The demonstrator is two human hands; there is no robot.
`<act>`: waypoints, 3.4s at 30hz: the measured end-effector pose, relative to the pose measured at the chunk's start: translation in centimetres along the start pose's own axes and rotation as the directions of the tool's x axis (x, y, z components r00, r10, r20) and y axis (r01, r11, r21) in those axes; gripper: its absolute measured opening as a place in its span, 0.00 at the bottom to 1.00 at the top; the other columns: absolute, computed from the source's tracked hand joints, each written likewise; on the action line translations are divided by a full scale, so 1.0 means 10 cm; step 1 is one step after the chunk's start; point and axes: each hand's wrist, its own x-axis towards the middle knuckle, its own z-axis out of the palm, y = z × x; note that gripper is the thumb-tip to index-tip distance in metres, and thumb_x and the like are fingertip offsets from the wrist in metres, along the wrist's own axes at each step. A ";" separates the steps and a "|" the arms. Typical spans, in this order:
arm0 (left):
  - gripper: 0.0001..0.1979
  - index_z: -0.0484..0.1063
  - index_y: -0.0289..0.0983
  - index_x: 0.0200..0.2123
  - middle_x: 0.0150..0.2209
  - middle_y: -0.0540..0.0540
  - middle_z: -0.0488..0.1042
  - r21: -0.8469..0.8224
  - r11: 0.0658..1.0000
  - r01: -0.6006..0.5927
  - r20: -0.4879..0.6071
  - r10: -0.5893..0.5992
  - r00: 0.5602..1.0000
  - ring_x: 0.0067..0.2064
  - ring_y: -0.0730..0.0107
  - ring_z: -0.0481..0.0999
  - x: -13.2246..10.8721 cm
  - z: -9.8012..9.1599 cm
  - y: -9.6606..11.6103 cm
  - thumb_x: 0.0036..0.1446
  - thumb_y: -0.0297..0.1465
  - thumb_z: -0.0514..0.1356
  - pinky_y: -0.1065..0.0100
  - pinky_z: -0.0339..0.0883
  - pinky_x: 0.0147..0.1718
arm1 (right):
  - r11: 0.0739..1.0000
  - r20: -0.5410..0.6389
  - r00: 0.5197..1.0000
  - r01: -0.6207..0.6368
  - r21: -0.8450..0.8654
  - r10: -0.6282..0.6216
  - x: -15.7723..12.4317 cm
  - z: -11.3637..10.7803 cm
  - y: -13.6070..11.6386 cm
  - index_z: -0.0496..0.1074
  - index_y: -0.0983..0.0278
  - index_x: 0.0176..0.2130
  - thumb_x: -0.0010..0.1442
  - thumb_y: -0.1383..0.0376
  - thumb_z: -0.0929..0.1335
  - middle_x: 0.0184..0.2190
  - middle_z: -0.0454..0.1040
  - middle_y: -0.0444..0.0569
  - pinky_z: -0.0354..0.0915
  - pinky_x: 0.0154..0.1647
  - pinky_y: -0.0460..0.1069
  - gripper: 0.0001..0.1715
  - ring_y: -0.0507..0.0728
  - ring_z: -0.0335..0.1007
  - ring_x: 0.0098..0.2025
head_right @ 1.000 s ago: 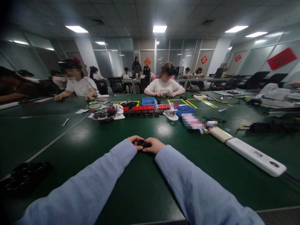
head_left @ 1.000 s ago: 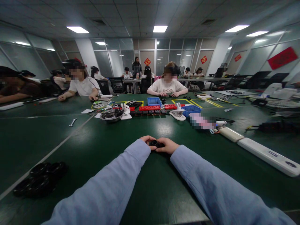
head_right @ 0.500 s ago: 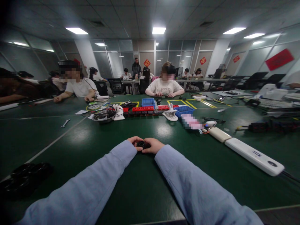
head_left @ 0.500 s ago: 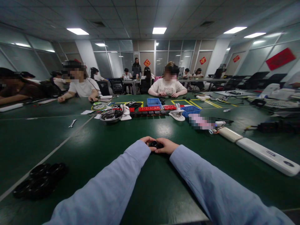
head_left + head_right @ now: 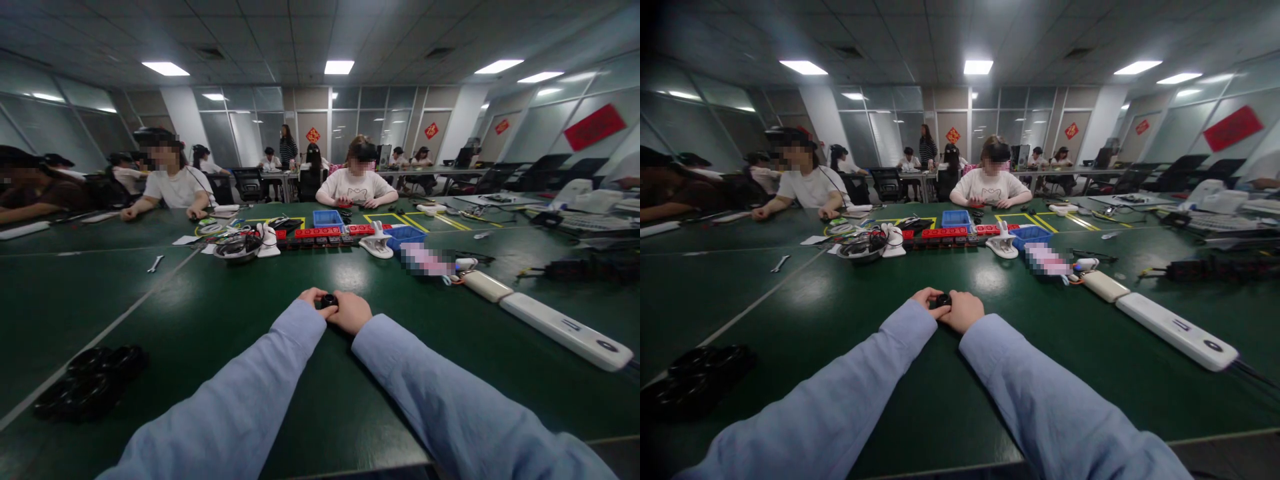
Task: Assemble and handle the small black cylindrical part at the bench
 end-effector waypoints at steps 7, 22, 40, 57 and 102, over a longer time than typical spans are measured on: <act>0.19 0.68 0.32 0.36 0.14 0.58 0.54 -0.177 0.984 0.031 0.266 0.018 0.964 0.16 0.84 0.50 0.02 -0.12 -0.04 0.35 0.28 0.63 0.77 0.44 0.15 | 0.885 0.148 0.922 0.285 0.368 -0.358 0.09 -0.03 0.28 0.67 0.67 0.36 0.42 0.58 0.67 0.30 0.66 0.47 0.57 0.32 0.46 0.21 0.52 0.62 0.32; 0.21 0.67 0.31 0.37 0.14 0.57 0.54 -0.224 0.974 0.025 0.328 0.052 0.943 0.17 0.84 0.50 0.07 -0.12 -0.09 0.35 0.28 0.62 0.77 0.44 0.16 | 0.808 0.138 0.922 0.235 0.540 -0.361 0.11 -0.04 0.29 0.69 0.66 0.35 0.41 0.64 0.69 0.29 0.68 0.45 0.57 0.31 0.46 0.18 0.51 0.62 0.31; 0.19 0.67 0.33 0.31 0.30 0.47 0.67 -0.030 0.998 0.062 -0.049 -0.064 0.997 0.30 0.73 0.67 0.04 0.07 -0.05 0.30 0.30 0.65 0.70 0.62 0.30 | 0.991 -0.008 1.000 -0.008 0.135 0.009 0.06 0.10 0.08 0.65 0.65 0.30 0.43 0.53 0.64 0.26 0.68 0.47 0.52 0.24 0.45 0.18 0.52 0.63 0.28; 0.28 0.65 0.39 0.39 0.36 0.48 0.65 0.251 0.966 -0.060 0.072 0.043 0.996 0.40 0.65 0.64 -0.02 -0.20 -0.17 0.30 0.36 0.65 0.66 0.58 0.40 | 0.832 0.077 0.976 0.133 0.538 -0.206 0.03 -0.18 0.41 0.58 0.66 0.34 0.44 0.52 0.65 0.24 0.62 0.43 0.56 0.25 0.45 0.24 0.48 0.57 0.25; 0.22 0.71 0.37 0.32 0.26 0.46 0.69 0.283 0.881 -0.379 0.358 0.269 0.894 0.31 0.63 0.67 0.25 -0.03 -0.26 0.35 0.45 0.59 0.67 0.58 0.29 | 0.818 0.048 0.880 0.419 0.394 -0.473 0.14 -0.31 0.24 0.65 0.62 0.45 0.49 0.66 0.64 0.33 0.62 0.48 0.57 0.39 0.49 0.21 0.53 0.59 0.36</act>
